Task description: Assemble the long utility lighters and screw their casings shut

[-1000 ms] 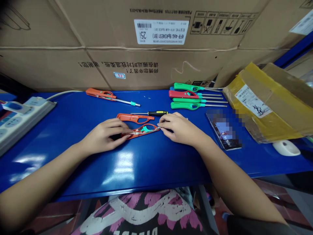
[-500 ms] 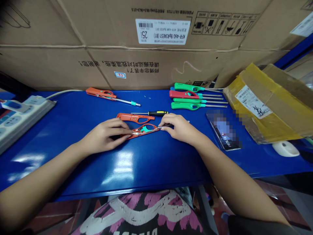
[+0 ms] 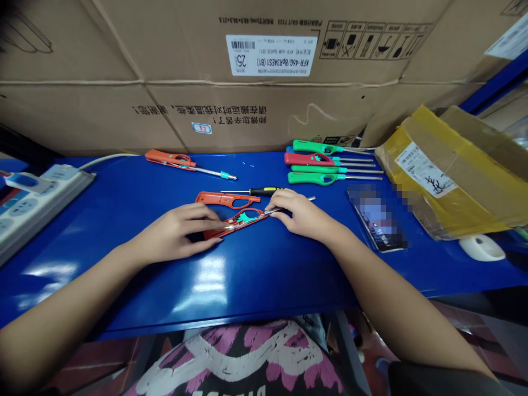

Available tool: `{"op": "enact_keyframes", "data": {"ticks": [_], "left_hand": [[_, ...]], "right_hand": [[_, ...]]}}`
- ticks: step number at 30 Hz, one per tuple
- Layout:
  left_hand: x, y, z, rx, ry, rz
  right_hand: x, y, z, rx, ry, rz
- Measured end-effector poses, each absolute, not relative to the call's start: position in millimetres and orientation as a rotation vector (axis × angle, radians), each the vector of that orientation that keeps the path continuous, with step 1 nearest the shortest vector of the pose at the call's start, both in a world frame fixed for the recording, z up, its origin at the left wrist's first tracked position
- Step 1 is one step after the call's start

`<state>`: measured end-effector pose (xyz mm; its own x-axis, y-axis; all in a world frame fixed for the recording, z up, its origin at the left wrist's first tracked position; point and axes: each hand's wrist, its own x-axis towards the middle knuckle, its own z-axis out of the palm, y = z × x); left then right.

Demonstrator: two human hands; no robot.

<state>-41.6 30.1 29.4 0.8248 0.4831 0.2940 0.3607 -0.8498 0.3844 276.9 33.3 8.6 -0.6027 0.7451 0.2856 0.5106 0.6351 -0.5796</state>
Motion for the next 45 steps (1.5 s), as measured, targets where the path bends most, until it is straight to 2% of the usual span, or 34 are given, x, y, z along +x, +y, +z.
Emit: {"op": "enact_keyframes", "data": {"ticks": [25, 45], "left_hand": [[-38.2, 28.0, 24.4, 2.764, 0.704, 0.664], [-34.9, 26.2, 20.2, 2.742, 0.771, 0.727]], "right_hand": [[274.8, 33.0, 9.5, -0.986, -2.32, 0.547], [275.1, 31.1, 12.5, -1.057, -2.301, 0.655]]}}
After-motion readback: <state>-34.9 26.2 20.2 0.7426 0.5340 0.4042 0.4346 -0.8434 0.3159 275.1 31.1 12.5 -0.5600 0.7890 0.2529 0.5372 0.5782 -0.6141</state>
